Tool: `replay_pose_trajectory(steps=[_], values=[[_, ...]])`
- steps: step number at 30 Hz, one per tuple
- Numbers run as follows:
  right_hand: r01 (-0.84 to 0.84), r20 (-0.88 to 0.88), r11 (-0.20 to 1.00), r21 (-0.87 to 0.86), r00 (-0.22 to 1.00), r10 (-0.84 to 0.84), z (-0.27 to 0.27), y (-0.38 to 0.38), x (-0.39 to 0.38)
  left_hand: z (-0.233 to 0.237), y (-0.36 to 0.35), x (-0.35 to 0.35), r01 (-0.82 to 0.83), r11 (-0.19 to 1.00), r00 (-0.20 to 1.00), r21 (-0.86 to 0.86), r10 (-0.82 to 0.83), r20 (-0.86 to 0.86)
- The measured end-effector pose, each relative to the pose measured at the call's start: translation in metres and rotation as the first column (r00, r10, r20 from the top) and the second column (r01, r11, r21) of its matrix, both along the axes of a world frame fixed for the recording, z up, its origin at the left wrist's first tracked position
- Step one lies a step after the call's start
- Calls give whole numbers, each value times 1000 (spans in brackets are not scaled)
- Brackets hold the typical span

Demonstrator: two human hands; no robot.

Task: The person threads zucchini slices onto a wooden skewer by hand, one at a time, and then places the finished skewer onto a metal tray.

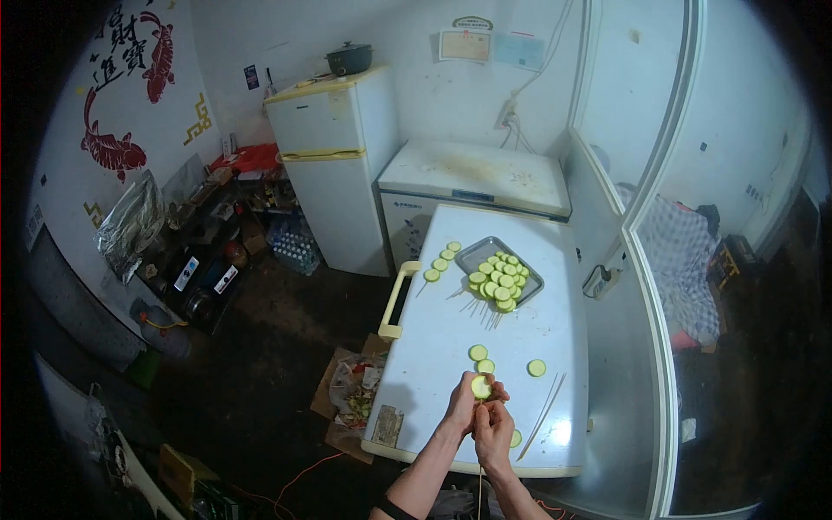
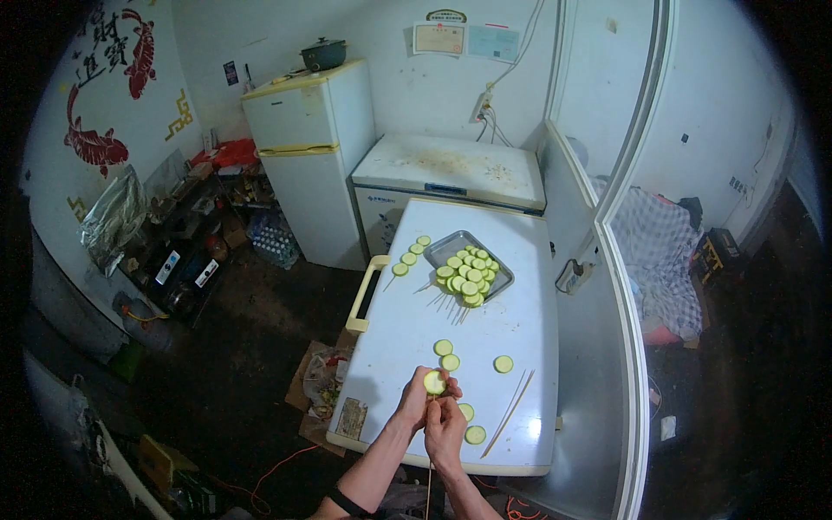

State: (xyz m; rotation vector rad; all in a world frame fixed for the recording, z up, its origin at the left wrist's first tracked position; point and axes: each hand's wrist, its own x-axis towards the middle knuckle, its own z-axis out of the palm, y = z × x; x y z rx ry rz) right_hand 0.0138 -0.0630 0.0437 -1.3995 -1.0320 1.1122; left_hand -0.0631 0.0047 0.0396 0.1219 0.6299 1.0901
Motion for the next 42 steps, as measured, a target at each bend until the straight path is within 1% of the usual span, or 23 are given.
replay_pose_trajectory(steps=[1, 5, 7, 10, 12, 17, 19, 22, 24, 26, 28, 30, 31, 33, 34, 35, 36, 37, 39, 40, 42], values=[[0, 0, 1000, 0, 1000, 0, 1, 0, 0, -4, 1, 0, 16, 1000, 1000, 13, -16, -7], [3, -9, 1000, 27, 1000, -3, -1, 1, 0, 5, 0, -1, 63, 997, 997, 32, -62, -42], [2, -8, 999, 35, 1000, -1, -3, 0, 1, 0, 0, 0, 64, 997, 996, 30, -62, -56], [17, 14, 998, 52, 1000, -17, 1, 0, 0, 1, -2, 1, 70, 997, 994, 31, -66, -92], [28, 79, 996, 83, 996, -35, 0, 0, 0, 2, -4, 2, 74, 997, 991, 33, -69, -112], [44, 97, 995, 95, 994, -53, -7, 2, -1, 3, -7, 3, 78, 996, 985, 40, -71, -159], [48, 105, 993, 109, 993, -60, -10, 1, -1, 0, -8, 3, 76, 996, 987, 40, -69, -145], [62, 68, 994, 90, 995, -68, -3, 1, -2, -3, -7, 3, 73, 997, 990, 34, -68, -125], [63, 143, 991, 114, 986, -79, -2, 0, -3, -7, -8, 3, 72, 997, 990, 25, -69, -120], [59, 173, 989, 135, 981, -83, -13, 1, -1, -9, -10, 3, 76, 997, 993, -16, -77, -93], [53, 203, 986, 158, 976, -85, -22, 1, 1, -10, -12, 3, 68, 998, 992, -11, -69, -105], [54, 173, 995, 88, 983, -68, -18, -1, 1, -9, -12, 2, 60, 998, 991, -7, -61, -118], [53, 171, 994, 91, 983, -68, -12, -1, 2, -8, -10, 0, 42, 999, 992, -17, -44, -116], [-66, 266, 997, -38, 961, 74, 12, -9, 5, -14, -6, -7, 22, 999, 993, -24, -24, -118], [-71, 265, 997, -30, 961, 77, 18, -15, 5, -27, 2, -14, -23, 1000, 995, 11, 24, -96], [-157, 185, 982, -103, 967, 174, 19, -25, 5, -27, 6, -20, -67, 997, 995, 41, 69, -72], [-246, 97, 954, -172, 959, 265, 18, -31, 5, -28, 8, -25, -77, 995, 992, 64, 83, -95], [-249, 97, 953, -174, 958, 268, 19, -31, 4, -30, 8, -25, -80, 995, 992, 63, 86, -94], [-187, 113, 968, -168, 972, 207, 19, -29, 1, -22, 3, -23, -45, 994, 992, 99, 56, -114], [-186, 114, 968, -168, 972, 206, 12, -25, 1, -20, -2, -20, -44, 994, 992, 99, 55, -113], [-108, 137, 993, -40, 984, 112, 4, -12, 1, -15, -9, -14, 30, 998, 989, 57, -21, -144]])
